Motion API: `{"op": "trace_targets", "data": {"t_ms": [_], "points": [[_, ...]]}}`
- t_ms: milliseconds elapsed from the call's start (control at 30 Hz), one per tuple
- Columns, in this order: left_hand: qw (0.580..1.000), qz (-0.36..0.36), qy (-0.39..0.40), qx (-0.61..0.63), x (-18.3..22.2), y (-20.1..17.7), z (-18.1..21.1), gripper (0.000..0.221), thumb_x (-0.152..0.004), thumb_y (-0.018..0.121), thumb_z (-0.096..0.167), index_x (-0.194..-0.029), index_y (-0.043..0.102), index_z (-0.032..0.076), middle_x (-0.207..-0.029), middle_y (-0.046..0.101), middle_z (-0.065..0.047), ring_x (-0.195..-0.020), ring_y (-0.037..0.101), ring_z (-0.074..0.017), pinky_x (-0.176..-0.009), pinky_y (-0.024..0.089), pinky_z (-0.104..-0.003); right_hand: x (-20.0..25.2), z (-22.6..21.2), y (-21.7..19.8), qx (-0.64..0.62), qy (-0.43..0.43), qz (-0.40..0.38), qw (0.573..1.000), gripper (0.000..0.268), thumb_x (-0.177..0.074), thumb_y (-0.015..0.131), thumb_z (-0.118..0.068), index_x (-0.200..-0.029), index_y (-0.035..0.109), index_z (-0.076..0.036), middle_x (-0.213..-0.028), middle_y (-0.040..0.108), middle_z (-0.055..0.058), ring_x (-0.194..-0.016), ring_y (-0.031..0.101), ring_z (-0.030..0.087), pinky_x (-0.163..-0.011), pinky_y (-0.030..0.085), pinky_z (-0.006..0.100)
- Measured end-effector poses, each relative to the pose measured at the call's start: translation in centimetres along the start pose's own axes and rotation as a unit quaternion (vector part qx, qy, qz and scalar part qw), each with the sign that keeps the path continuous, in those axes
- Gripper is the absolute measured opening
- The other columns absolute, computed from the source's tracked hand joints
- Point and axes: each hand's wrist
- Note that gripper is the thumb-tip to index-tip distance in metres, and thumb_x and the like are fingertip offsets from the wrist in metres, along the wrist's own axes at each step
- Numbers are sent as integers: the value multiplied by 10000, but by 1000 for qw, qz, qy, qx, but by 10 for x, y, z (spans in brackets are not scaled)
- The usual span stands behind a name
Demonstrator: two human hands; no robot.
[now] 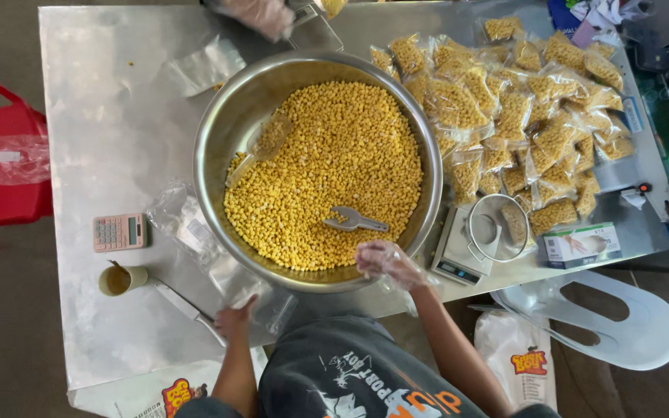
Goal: The person scoops yellow puffed corn snacks from a large metal bowl into clear plastic bags using a scoop. They weigh each filled bag on a digital scale, then place the bag on a heat-sealing machine to close it. The sealed bags are set aside on the table.
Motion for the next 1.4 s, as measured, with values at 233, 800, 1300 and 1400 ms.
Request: {"op": "trace_targets", "data": {"t_ms": [233, 800, 1300, 1400], "points": [[999, 15, 43, 10, 13, 0, 16, 382, -891, 667, 411, -999, 757, 55, -985, 716, -202, -954, 691, -393, -864, 551, -483, 47, 47, -9, -19, 53, 133, 989, 398, -883, 728, -315, -1199, 704, -75, -1068, 767, 73, -943, 732, 192, -843, 574, 359], [876, 242, 375, 184, 63, -109, 53, 214, -1004, 591, 178, -955, 678, -12, -902, 664, -185, -827, 647, -360, -747, 516, -432, -13, 1, 61, 200, -95, -72, 973, 529, -905, 781, -326, -1317, 648, -21, -1213, 706, 114, -1053, 704, 211, -911, 599, 326], [768, -408, 367, 330, 143, -187, 166, 215, -847, 814, 175, -981, 756, 17, -874, 749, -30, -841, 700, -135, -764, 565, -285, 44, -114, 81, -42, -291, 64, 954, 186, -1021, 737, -161, -1073, 603, -44, -898, 710, 119, -720, 724, 229, -543, 602, 310], [697, -439, 319, 469, 144, -158, 159, 271, -899, 776, 192, -1092, 712, 14, -992, 745, -58, -940, 724, -169, -833, 591, -314, 36, -96, 67, -96, -288, 172, 937, 171, -958, 728, -147, -1028, 582, -93, -851, 682, 61, -709, 731, 202, -544, 613, 313]]}}
Point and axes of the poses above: each hand's wrist, its own x-axis away from the middle knuckle, its own y-axis out of the palm, z = x × y
